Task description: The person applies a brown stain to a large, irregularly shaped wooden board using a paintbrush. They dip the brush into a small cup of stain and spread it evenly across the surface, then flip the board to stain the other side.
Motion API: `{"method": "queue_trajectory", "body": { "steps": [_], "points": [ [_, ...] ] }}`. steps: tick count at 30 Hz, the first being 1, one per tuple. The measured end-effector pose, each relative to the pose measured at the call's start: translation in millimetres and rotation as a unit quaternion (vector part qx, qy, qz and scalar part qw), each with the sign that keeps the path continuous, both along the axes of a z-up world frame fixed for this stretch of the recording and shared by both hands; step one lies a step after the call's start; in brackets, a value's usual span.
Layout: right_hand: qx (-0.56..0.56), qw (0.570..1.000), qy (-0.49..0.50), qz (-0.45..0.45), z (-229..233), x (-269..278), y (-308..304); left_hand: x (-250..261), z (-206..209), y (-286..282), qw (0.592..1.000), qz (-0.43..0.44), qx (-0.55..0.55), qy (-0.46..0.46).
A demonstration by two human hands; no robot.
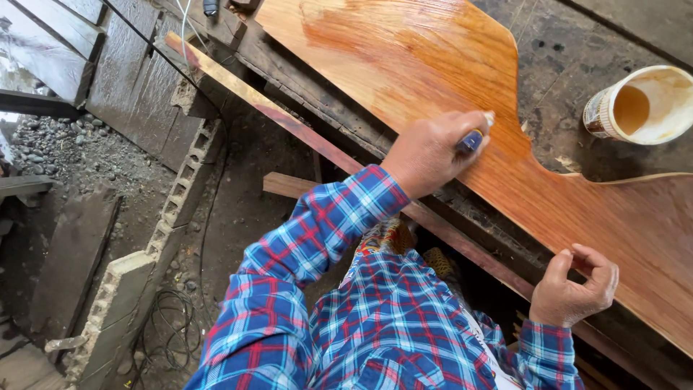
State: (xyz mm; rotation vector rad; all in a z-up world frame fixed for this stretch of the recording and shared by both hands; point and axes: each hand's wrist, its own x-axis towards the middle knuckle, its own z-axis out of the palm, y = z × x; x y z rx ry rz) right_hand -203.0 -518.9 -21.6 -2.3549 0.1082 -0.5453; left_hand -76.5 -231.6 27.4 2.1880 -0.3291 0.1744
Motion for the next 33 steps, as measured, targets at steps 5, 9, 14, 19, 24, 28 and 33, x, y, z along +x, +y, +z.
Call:
{"method": "queue_trajectory", "body": {
  "steps": [5, 9, 14, 19, 24, 28, 33],
  "points": [
    [-0.002, 1.0, 0.001, 0.001, -6.2, 2.9, -5.4, 8.1, 17.5, 66.7, 0.974, 0.111, -0.15, 0.128],
    [-0.014, 1.0, 0.0, -0.001, -3.0, 2.8, -5.9, 17.7, 18.0, 166.9, 0.963, 0.247, -0.067, 0.084],
    [-0.001, 1.0, 0.008, -0.013, -8.3, -3.2, -10.2, 29.5, -0.5, 236.9, 0.932, 0.288, 0.203, -0.087],
    [-0.009, 1.0, -0.005, -0.029, -15.2, -7.0, -13.9, 16.3, 14.6, 131.3, 0.936, 0.213, 0.262, -0.099],
    [0.003, 0.999, -0.011, -0.039, -12.1, -10.7, -10.6, -20.2, 6.9, -4.0, 0.999, 0.025, 0.009, -0.044],
    [-0.008, 0.999, -0.023, -0.026, 0.1, -17.1, -9.2, -15.6, 11.6, -62.6, 0.997, -0.005, -0.072, 0.033],
    [-0.019, 0.999, -0.022, -0.022, -3.3, -31.9, -22.2, 9.1, -4.7, -60.2, 0.975, 0.018, -0.173, 0.14]
  ]
}}
